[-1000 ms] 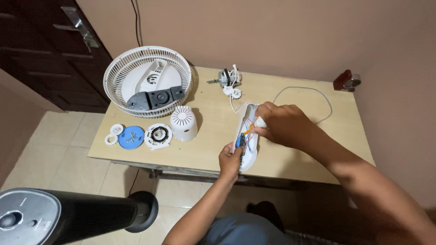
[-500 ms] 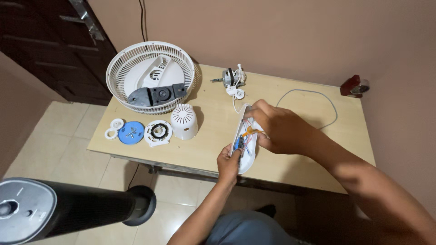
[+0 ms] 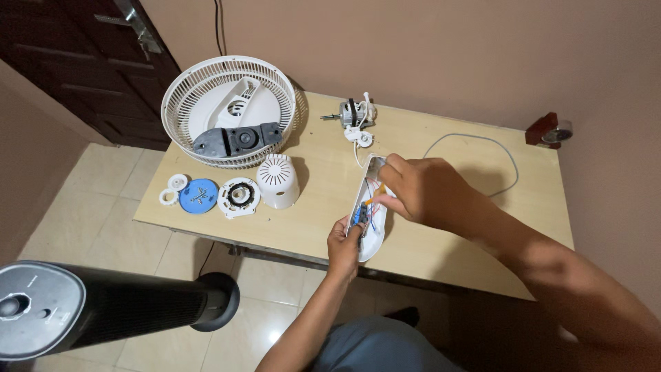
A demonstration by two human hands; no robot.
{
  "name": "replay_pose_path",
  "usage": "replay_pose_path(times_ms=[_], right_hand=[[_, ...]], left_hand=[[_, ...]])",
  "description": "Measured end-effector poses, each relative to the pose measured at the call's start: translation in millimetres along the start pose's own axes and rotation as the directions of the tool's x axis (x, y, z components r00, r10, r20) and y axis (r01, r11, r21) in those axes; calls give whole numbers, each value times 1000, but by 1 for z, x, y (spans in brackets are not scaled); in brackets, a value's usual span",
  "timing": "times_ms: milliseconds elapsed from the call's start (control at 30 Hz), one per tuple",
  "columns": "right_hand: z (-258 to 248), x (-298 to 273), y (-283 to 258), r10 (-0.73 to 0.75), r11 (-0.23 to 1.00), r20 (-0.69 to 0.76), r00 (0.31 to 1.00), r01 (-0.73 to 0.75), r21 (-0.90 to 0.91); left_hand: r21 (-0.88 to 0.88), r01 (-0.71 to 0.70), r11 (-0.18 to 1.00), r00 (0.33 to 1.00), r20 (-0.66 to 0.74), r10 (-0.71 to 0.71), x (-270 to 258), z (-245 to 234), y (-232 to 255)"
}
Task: The person works on the internal wiring of a white plastic fan base. They use a screwdriver to tighten screws on a blue switch module and adjust the red and blue wires inside the casing. The person repeatedly checks the connections and tightens the screws throughout the clip.
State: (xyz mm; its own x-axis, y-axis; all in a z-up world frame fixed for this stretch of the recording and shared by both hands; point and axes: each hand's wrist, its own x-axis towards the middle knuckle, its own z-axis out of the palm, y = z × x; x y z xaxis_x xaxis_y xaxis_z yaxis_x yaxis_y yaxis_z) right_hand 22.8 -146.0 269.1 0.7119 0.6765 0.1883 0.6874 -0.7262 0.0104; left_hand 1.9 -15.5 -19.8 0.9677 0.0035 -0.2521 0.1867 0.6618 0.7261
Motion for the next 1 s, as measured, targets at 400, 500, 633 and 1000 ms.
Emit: replay_pose_path(times_ms=[400, 500, 633, 1000], right_hand=[[-5, -10, -12, 150, 984, -1, 989, -150, 92], [-6, -10, -14, 144, 980, 27, 989, -146, 137], [-7, -12, -15, 134, 979, 24, 991, -136, 153], [-12, -25, -13, 214, 938, 105, 971, -235, 255]], left_hand=[[-14, 2, 1000, 989, 147, 0, -4, -13, 7], [-12, 34, 999, 974, 224, -30, -6, -13, 12], [0, 80, 997, 939, 334, -75, -11, -10, 17], [59, 30, 998, 926, 375, -50, -17, -4, 13]])
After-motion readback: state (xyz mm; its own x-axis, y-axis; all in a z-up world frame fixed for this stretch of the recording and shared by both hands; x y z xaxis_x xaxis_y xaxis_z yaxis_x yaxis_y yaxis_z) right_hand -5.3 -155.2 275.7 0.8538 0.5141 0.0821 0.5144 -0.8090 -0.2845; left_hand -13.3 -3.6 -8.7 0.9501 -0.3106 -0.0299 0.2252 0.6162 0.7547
